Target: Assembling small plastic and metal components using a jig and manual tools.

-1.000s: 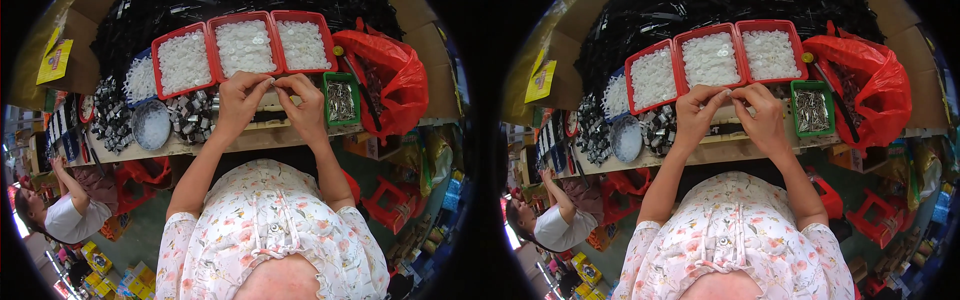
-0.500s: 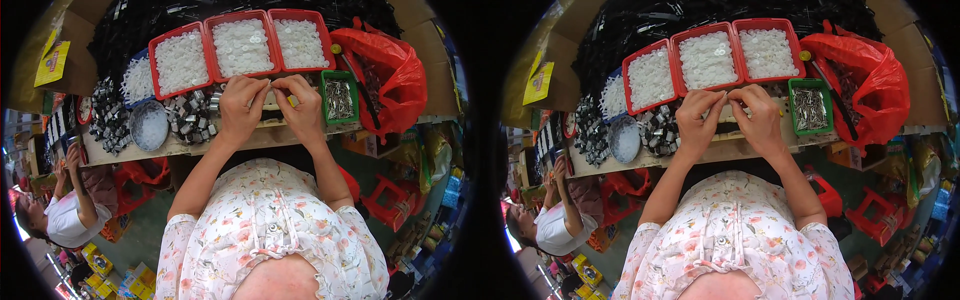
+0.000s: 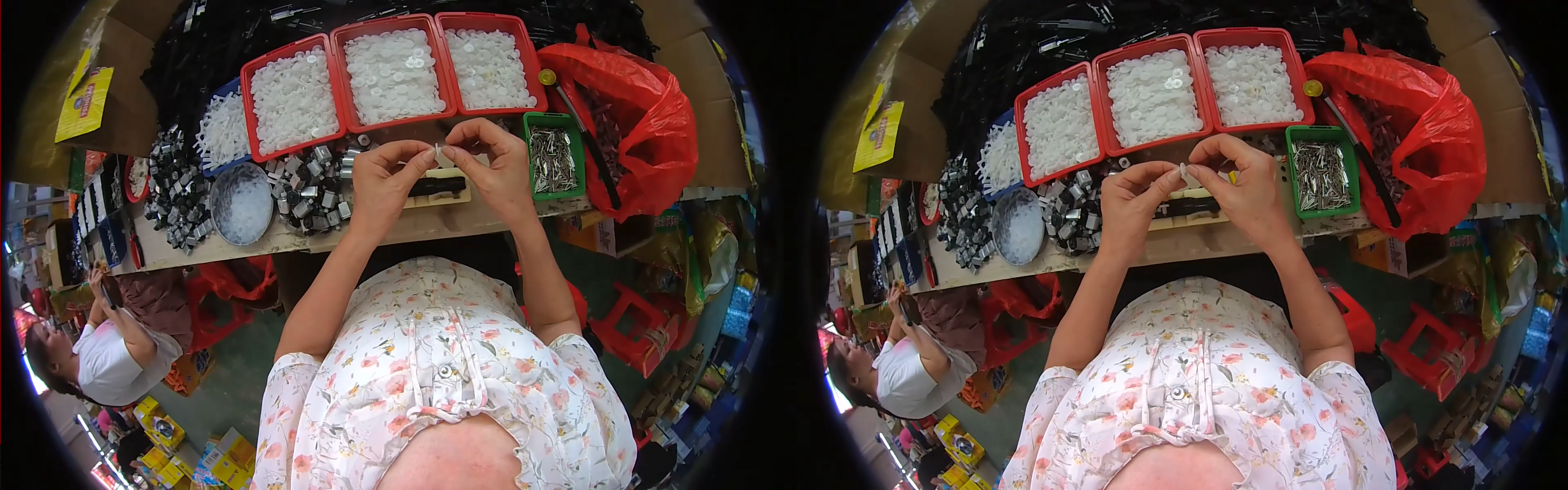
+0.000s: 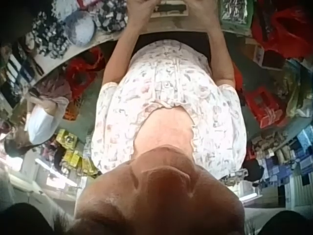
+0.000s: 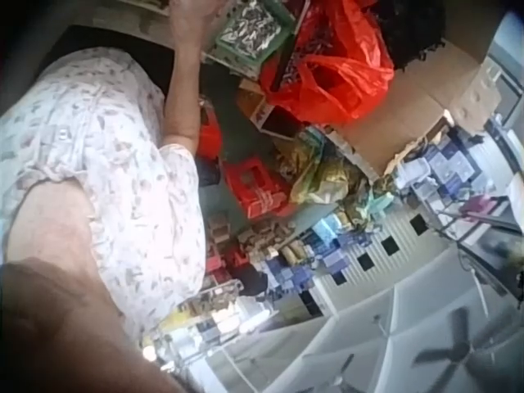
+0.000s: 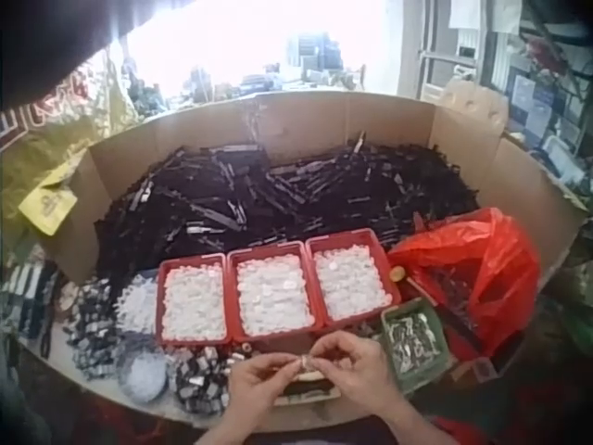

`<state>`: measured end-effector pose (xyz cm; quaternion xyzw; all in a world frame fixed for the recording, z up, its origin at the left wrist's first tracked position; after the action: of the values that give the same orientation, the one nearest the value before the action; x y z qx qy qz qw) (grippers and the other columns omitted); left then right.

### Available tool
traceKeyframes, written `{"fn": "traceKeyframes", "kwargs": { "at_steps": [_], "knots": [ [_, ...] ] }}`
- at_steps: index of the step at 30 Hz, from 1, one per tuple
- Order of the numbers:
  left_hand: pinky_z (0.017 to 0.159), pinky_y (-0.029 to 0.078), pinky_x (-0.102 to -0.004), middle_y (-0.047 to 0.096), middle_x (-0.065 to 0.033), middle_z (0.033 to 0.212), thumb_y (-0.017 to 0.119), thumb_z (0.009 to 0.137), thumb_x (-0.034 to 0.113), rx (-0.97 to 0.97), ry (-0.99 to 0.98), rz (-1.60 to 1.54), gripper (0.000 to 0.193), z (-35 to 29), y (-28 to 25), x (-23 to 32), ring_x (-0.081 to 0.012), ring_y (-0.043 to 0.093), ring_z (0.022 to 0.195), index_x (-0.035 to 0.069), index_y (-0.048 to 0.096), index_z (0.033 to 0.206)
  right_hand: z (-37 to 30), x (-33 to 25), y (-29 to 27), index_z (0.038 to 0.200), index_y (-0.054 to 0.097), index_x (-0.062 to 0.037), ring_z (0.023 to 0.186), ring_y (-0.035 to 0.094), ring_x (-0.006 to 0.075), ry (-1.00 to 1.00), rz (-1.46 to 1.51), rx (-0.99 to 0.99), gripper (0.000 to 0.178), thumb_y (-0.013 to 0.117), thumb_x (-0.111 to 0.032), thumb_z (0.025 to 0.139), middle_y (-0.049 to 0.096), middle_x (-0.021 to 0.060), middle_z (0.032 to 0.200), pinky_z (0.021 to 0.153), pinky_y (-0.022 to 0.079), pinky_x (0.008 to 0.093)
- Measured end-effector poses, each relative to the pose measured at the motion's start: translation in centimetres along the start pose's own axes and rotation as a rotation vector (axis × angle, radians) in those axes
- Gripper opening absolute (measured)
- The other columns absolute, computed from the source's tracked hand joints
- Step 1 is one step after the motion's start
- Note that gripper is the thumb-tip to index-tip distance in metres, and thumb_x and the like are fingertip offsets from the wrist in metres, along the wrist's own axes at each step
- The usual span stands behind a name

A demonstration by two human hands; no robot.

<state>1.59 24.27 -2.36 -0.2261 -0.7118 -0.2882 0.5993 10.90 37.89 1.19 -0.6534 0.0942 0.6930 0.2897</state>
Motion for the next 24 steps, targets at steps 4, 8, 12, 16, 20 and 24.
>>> {"fn": "traceKeyframes", "kwargs": {
  "at_steps": [4,8,12,16,20,24],
  "knots": [
    [0.072,0.053,-0.0232,0.074,-0.0059,0.087,0.073,0.092,0.013,0.06,-0.078,-0.161,0.018,-0.5,-0.3,-0.4,-0.01,0.068,0.079,-0.002,0.074,0.101,-0.5,-1.9,0.5,0.091,0.069,0.0015,0.079,0.064,0.0146,-0.222,-0.215,0.061,0.013,0.077,0.0,0.081,0.066,0.0067,0.087,0.07,0.05,0.0273],
    [0.069,0.05,-0.0226,0.074,-0.0053,0.086,0.073,0.091,0.013,0.089,-0.125,-0.277,0.015,-1.0,-0.2,-1.0,-0.0098,0.067,0.077,0.0,0.075,0.099,-1.5,-2.7,1.3,0.091,0.07,0.0016,0.078,0.065,0.0205,-0.347,-0.382,0.1,0.014,0.077,0.001,0.079,0.064,0.0104,0.088,0.069,0.051,0.0303],
    [0.067,0.046,-0.0225,0.074,-0.0061,0.088,0.073,0.091,0.013,0.057,-0.16,-0.296,0.018,-1.7,-0.2,-1.2,-0.0103,0.068,0.079,0.0,0.072,0.103,-1.9,-2.7,1.5,0.094,0.071,0.0007,0.08,0.065,0.0228,-0.396,-0.365,0.124,0.016,0.075,0.003,0.079,0.064,0.0113,0.09,0.069,0.051,0.032],
    [0.068,0.048,-0.0233,0.074,-0.0069,0.089,0.073,0.091,0.013,0.084,-0.207,-0.302,0.019,-2.5,-0.3,-1.4,-0.0114,0.068,0.079,0.0,0.072,0.105,-2.0,-2.3,1.7,0.092,0.068,-0.001,0.078,0.063,0.0277,-0.415,-0.295,0.129,0.017,0.074,0.004,0.077,0.062,0.011,0.086,0.066,0.049,0.0372],
    [0.065,0.05,-0.0263,0.073,-0.0052,0.088,0.075,0.089,0.011,0.112,-0.176,-0.166,0.016,-3.4,-0.5,-1.4,-0.0115,0.067,0.077,-0.001,0.073,0.1,-2.4,-2.0,1.7,0.092,0.068,-0.0012,0.079,0.061,0.0287,-0.412,-0.274,0.092,0.017,0.073,0.003,0.077,0.06,0.0112,0.086,0.068,0.048,0.0373],
    [0.062,0.05,-0.0281,0.072,-0.0048,0.085,0.077,0.085,0.007,0.18,0.076,0.382,0.014,-4.8,-2.5,-0.1,-0.0139,0.065,0.073,0.0,0.074,0.096,-3.0,-0.9,2.5,0.092,0.067,0.0001,0.08,0.06,0.0269,-0.39,-0.362,-0.058,0.016,0.073,0.004,0.079,0.058,0.0116,0.089,0.069,0.048,0.0355]
  ]
}}
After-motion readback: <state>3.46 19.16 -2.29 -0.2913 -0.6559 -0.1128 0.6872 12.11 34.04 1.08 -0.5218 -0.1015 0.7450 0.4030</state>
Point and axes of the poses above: each hand's wrist, its own z-axis towards the middle knuckle, its own y-axis out of the palm, x = y × z, the point moved 6 cm from there along z, towards the middle knuckle
